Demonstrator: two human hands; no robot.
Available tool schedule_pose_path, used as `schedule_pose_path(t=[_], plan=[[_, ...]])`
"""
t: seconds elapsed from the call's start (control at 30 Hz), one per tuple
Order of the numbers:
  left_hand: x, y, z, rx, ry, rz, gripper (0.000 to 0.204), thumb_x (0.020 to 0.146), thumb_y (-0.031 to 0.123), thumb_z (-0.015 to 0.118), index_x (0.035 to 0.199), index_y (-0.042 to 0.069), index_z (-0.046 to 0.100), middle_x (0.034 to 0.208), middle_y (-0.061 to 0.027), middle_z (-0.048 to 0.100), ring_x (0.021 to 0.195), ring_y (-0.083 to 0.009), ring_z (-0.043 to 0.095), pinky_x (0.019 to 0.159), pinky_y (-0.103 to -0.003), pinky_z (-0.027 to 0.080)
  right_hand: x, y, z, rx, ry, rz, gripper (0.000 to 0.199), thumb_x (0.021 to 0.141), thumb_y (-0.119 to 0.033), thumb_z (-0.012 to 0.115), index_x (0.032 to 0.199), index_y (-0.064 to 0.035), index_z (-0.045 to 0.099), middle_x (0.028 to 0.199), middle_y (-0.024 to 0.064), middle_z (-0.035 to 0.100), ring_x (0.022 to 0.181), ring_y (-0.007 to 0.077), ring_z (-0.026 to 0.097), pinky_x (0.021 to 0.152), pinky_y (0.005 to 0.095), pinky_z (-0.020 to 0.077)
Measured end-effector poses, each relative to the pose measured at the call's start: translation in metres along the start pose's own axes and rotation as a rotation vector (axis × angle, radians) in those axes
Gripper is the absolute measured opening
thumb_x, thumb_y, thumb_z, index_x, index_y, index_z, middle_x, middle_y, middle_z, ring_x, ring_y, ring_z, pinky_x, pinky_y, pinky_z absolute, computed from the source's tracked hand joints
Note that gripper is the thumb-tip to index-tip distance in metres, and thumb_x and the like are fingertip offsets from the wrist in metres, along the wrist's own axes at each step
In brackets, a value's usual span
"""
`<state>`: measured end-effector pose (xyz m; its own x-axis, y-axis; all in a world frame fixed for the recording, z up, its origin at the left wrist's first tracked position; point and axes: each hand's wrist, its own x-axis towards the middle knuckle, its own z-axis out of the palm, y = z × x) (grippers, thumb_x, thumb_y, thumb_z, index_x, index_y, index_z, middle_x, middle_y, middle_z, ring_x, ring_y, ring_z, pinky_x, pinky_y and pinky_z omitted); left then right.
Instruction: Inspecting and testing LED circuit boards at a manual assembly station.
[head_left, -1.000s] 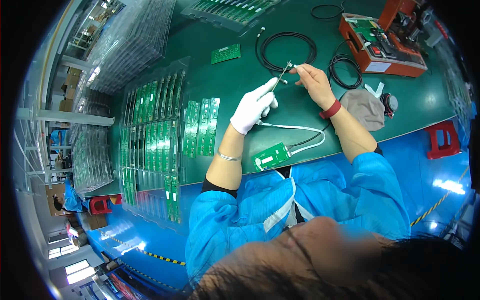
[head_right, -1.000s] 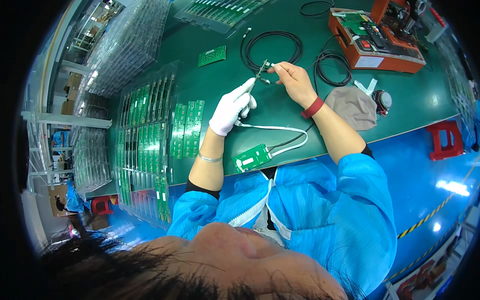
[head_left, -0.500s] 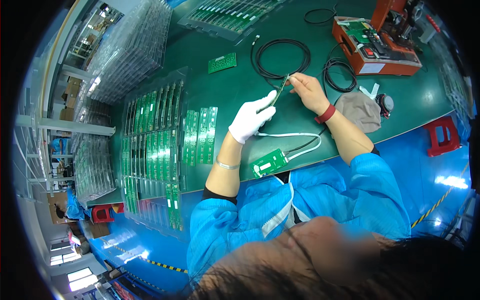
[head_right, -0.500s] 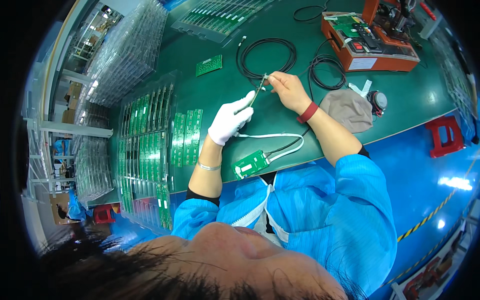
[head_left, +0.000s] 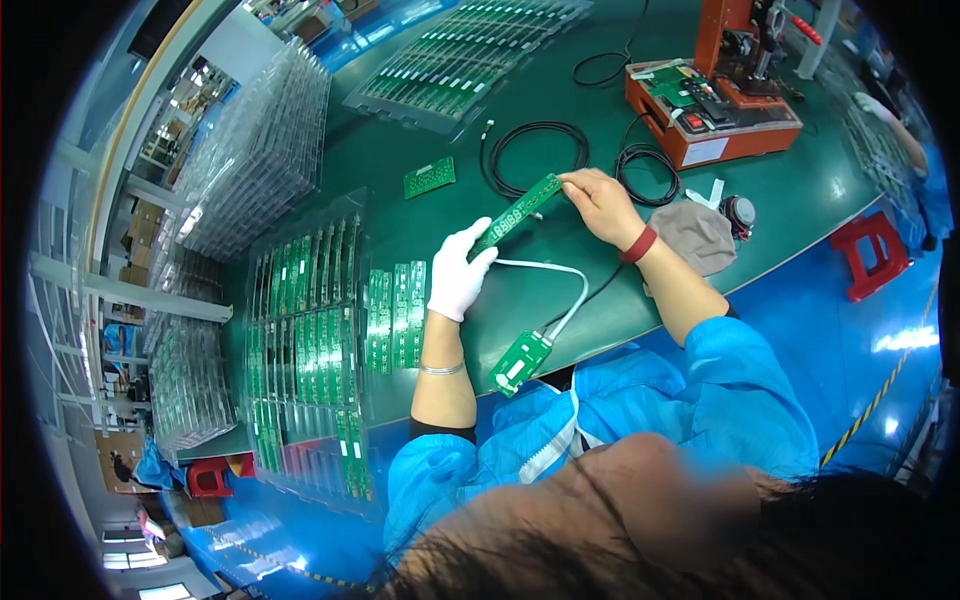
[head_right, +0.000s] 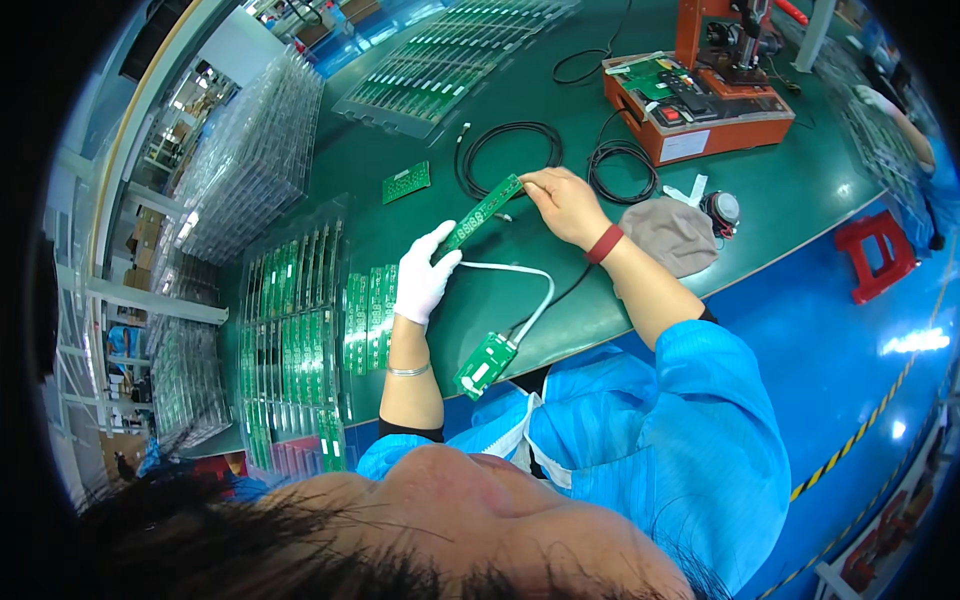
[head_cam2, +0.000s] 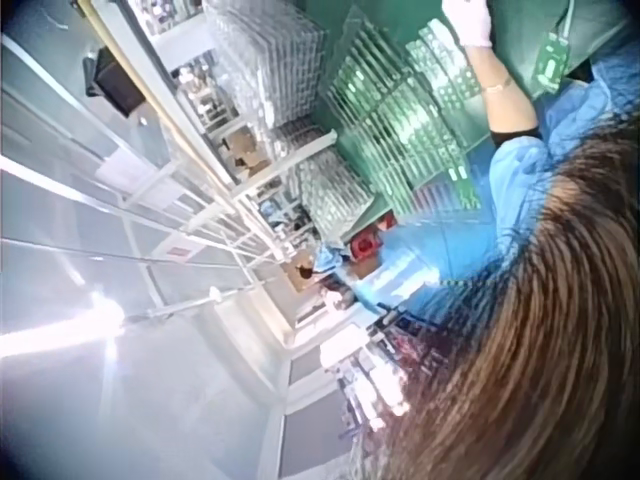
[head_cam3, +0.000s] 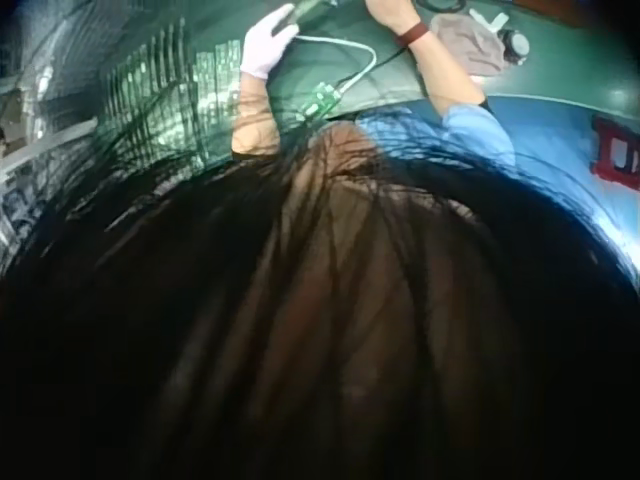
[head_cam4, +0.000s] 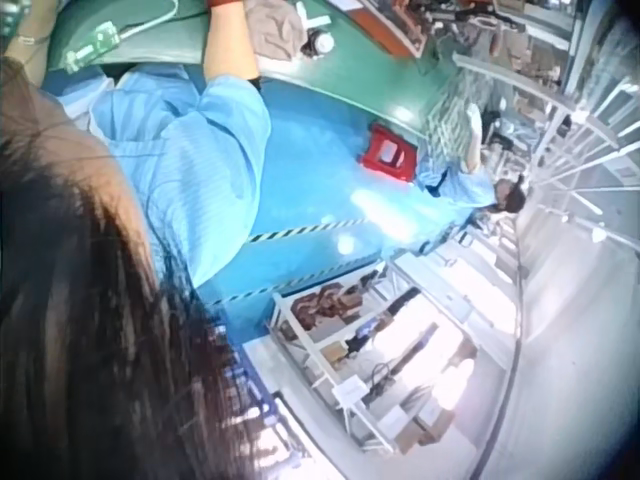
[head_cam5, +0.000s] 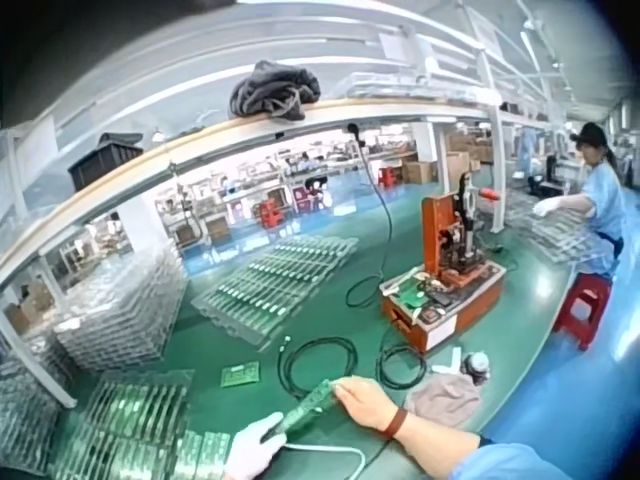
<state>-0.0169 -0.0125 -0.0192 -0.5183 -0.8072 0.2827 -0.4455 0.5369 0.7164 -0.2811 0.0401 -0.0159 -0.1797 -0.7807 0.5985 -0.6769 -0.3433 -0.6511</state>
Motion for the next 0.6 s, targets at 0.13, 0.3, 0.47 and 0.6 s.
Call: schedule_pose_path(t=[0.13,0.3,0.47,0.6], plan=[[0.002,-0.004,0.001,0.148,0.105,0.058,0.049,0.075,0.009,0.069,0.124,0.011,0.063,0.101,-0.0102,0.061,0.087,-0.0226,0.056,0.082,-0.032,0.047,0.012,0.005,-0.039,-0.192,0.123,-0.079,0.027,0.083,-0.015,0.063,0.110,-0.0070,0.065,0.115,0.0110,0.064,0.109,0.0295,0.057,0.091,0.0366,0.0451],[0.000,-0.004,0.001,0.210,0.198,0.130,0.049,0.072,0.009,0.071,0.120,0.011,0.064,0.098,-0.0095,0.060,0.088,-0.0235,0.056,0.081,-0.032,0.047,0.018,0.048,-0.083,-0.726,0.434,0.035,0.037,0.083,-0.010,0.061,0.120,-0.0048,0.060,0.127,0.0122,0.058,0.113,0.0320,0.055,0.098,0.0402,0.0418],[0.002,-0.002,0.001,0.234,0.242,0.176,0.049,0.070,0.008,0.071,0.119,0.011,0.065,0.096,-0.0082,0.060,0.087,-0.0237,0.056,0.080,-0.032,0.047,0.005,0.097,-0.098,-0.832,0.431,0.002,0.038,0.083,-0.012,0.063,0.120,-0.0054,0.059,0.125,0.0127,0.059,0.121,0.0326,0.051,0.103,0.0414,0.0393],[0.000,-0.001,0.000,0.226,0.242,0.185,0.049,0.069,0.009,0.071,0.118,0.011,0.065,0.096,-0.0080,0.061,0.087,-0.0242,0.056,0.081,-0.033,0.046,0.001,0.090,-0.096,-0.709,0.388,0.080,0.038,0.083,-0.014,0.064,0.120,-0.0063,0.059,0.124,0.0125,0.059,0.125,0.0327,0.048,0.104,0.0414,0.0381]])
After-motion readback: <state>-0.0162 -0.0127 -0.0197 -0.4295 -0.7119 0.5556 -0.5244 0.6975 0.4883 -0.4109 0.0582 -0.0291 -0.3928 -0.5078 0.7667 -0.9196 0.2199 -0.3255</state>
